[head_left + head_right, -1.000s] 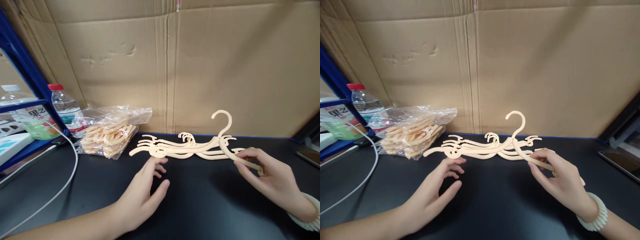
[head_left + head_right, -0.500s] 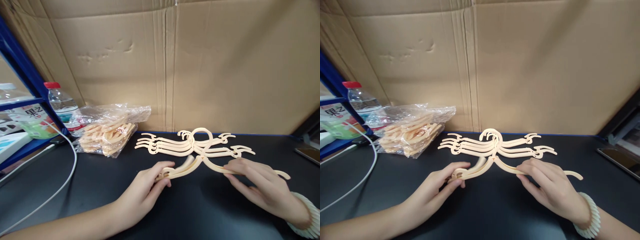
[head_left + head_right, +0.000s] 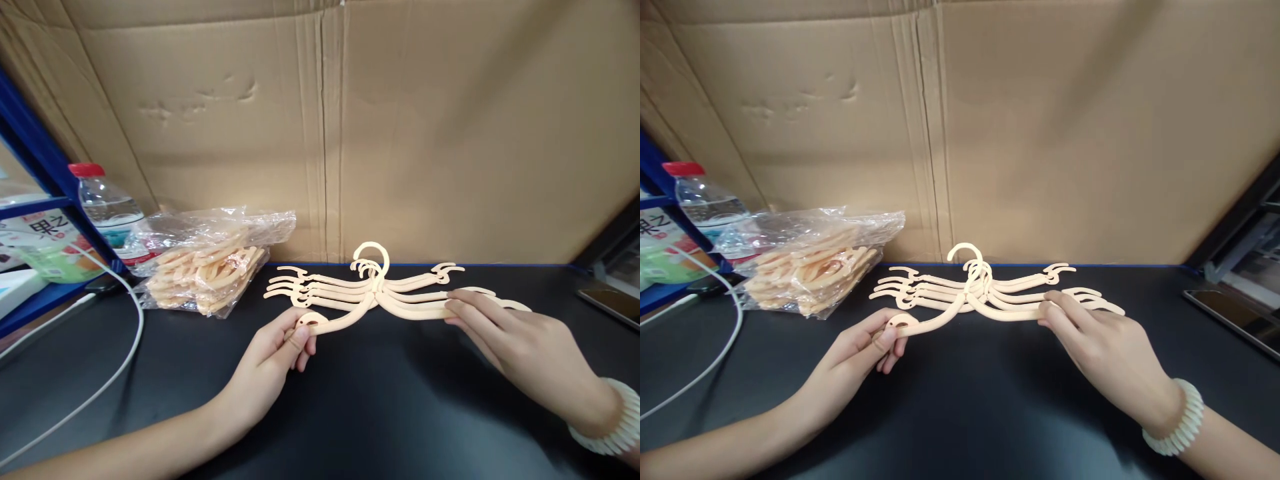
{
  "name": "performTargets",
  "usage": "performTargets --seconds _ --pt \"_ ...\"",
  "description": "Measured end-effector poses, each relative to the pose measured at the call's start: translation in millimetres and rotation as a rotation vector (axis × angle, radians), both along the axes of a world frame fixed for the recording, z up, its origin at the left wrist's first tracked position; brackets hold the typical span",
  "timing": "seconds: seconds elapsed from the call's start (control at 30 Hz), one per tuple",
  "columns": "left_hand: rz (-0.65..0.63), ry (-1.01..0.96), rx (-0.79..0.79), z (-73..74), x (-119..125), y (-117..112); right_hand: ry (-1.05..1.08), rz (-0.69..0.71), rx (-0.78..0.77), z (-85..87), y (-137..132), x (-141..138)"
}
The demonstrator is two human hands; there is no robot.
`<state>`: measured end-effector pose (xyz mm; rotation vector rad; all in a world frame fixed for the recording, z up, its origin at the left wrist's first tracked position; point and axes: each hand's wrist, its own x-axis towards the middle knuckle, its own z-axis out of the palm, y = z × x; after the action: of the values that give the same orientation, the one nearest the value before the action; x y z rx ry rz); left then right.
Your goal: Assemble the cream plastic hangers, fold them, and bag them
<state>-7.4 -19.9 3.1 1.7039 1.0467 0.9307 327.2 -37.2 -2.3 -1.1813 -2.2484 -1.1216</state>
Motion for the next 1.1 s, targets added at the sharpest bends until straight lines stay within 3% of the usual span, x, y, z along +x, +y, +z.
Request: performTargets --seconds 0.3,0.57,0.7,0.8,1.1 --pt "0.017 -0.064 -0.03 1.4 3 0 -0.034 -0.011 0.055 1.5 -5 -3" --pt "0.006 -0.059 -0.03 1.6 2 1 0.1 0.095 -0.094 -1.0 -5 -4" --pt "0.008 -0.042 -0.022 0.6 1 1 0.312 0.224 -0.234 -3.3 -4 -8" --pt "0.002 -0.041 -0.019 -0.9 0 1 0.588 0.283 -0.333 -7.3 -1 -10" --pt "0.042 -0.067 -0.029 -1.0 0 0 1.364 0.405 -0.855 -0.6 4 -12"
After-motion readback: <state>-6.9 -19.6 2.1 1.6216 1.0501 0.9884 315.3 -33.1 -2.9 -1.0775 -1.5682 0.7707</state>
